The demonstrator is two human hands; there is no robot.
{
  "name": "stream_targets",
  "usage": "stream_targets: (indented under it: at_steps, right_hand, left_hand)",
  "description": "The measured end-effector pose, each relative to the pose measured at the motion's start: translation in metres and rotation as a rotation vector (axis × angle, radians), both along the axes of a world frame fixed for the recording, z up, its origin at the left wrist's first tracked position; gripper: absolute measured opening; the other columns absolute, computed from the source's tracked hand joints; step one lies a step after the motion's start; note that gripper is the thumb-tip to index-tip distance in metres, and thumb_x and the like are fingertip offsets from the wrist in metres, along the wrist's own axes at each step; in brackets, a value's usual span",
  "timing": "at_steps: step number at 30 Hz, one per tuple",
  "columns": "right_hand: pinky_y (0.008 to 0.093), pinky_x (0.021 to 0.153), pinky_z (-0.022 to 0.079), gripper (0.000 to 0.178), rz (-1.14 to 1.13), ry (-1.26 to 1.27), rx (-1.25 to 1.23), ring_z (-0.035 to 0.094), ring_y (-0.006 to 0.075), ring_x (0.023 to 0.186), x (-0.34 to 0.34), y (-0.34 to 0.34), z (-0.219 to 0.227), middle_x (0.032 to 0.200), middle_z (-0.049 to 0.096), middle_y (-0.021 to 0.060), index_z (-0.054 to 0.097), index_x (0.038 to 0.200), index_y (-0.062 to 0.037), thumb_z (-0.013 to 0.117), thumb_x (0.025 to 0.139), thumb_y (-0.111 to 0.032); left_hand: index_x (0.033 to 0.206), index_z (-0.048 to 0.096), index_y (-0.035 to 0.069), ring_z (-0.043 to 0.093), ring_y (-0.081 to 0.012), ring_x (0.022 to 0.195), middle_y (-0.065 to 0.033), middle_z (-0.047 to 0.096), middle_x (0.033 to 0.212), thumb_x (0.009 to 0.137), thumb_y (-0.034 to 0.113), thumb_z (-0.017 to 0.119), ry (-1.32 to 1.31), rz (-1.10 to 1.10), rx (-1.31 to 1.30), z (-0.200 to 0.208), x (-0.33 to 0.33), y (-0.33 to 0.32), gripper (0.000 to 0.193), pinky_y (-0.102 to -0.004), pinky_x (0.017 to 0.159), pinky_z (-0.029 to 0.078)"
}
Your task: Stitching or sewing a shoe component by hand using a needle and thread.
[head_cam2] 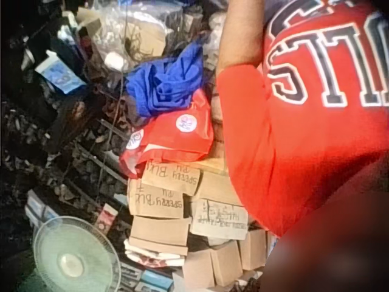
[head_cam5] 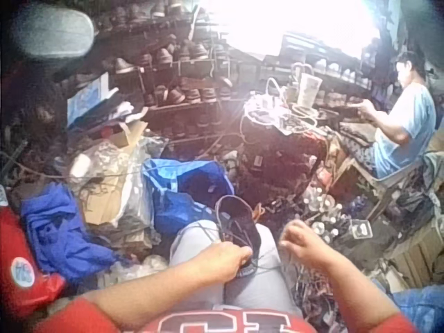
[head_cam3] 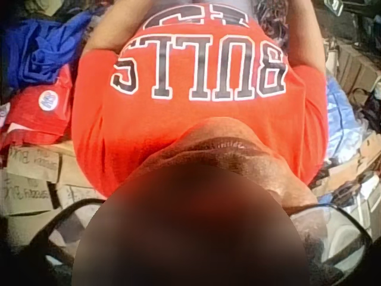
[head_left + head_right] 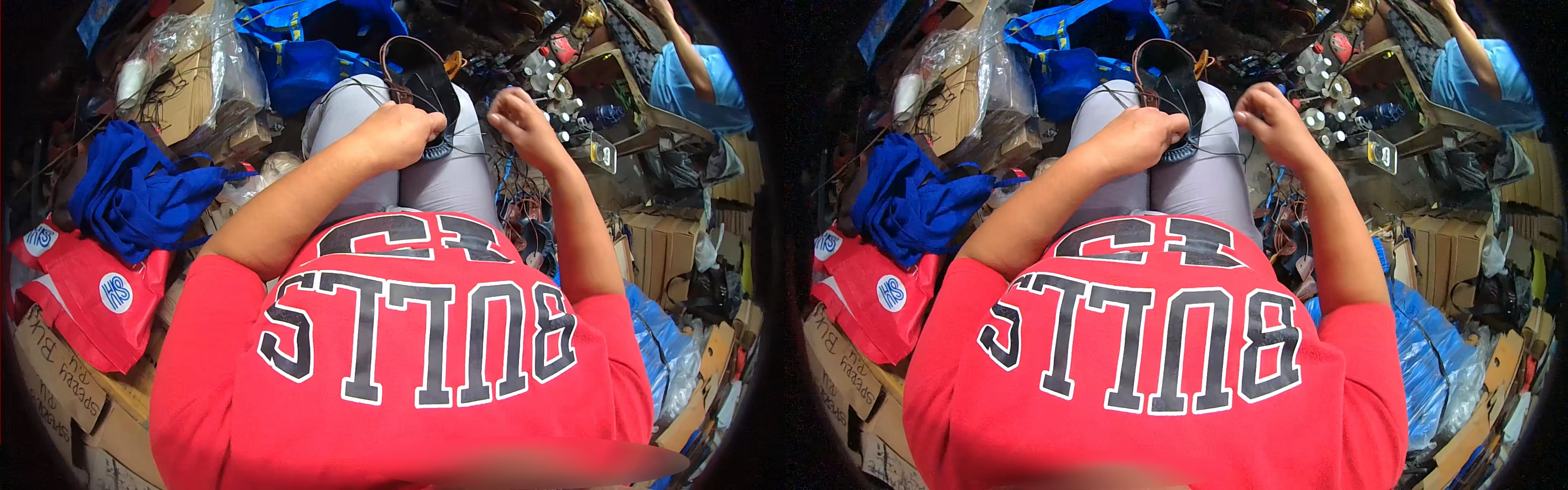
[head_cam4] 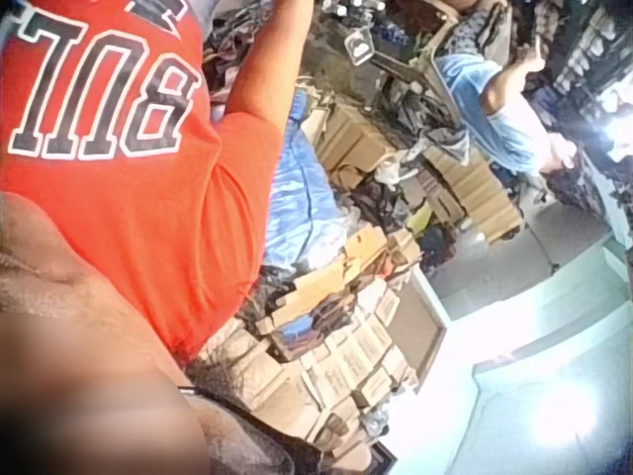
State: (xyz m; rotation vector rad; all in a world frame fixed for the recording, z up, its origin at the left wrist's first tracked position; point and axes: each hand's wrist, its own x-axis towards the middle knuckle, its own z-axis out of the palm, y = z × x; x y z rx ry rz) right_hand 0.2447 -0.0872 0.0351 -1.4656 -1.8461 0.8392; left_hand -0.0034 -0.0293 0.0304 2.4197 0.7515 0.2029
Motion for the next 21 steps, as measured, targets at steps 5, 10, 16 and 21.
stream_targets:
  at_steps: [5, 10, 16, 21]
  right_hand:
    - [0.0348, 0.081, 0.048, 0.014, -0.204, -0.612, -0.019, 0.056, 0.0271, 0.099, -0.008, 0.021, 0.001, 0.111, 0.054, 0.0100, 0.063, 0.090, -0.0082, 0.067, 0.077, -0.013]
    - [0.0385, 0.082, 0.039, 0.009, 0.294, -0.724, 0.267, 0.057, 0.0254, 0.089, -0.036, 0.003, 0.031, 0.087, 0.062, 0.0057, 0.062, 0.083, -0.0117, 0.059, 0.080, -0.020]
    - [0.0361, 0.078, 0.037, 0.007, 0.410, -0.808, 0.139, 0.059, 0.0236, 0.080, -0.054, 0.006, 0.015, 0.076, 0.062, 0.0048, 0.055, 0.086, -0.0138, 0.054, 0.079, -0.013]
    - [0.0398, 0.082, 0.037, 0.012, 0.288, -0.701, 0.216, 0.058, 0.0263, 0.083, -0.004, -0.011, -0.004, 0.074, 0.061, 0.0049, 0.052, 0.085, -0.0128, 0.055, 0.076, -0.007]
  left_hand:
    - [0.084, 0.057, 0.007, 0.060, -0.0358, 0.076, -0.0161, 0.062, 0.074, 0.082, 0.013, 0.051, 0.010, -0.002, 0.088, -0.001, -0.002, 0.000, 0.008, -0.0446, 0.066, 0.046]
    - [0.082, 0.055, 0.008, 0.060, -0.0334, 0.077, -0.0129, 0.062, 0.074, 0.082, 0.013, 0.051, -0.047, -0.025, 0.068, -0.002, -0.006, 0.002, 0.007, -0.0441, 0.068, 0.043]
    - [0.085, 0.056, 0.009, 0.058, -0.0307, 0.077, -0.0103, 0.059, 0.073, 0.081, 0.011, 0.049, -0.076, -0.077, 0.203, -0.014, -0.020, 0.001, 0.008, -0.0413, 0.070, 0.041]
    - [0.087, 0.057, 0.009, 0.058, -0.0299, 0.076, -0.0104, 0.056, 0.072, 0.076, 0.007, 0.048, -0.097, -0.012, 0.379, -0.001, -0.079, 0.008, 0.014, -0.0422, 0.067, 0.042]
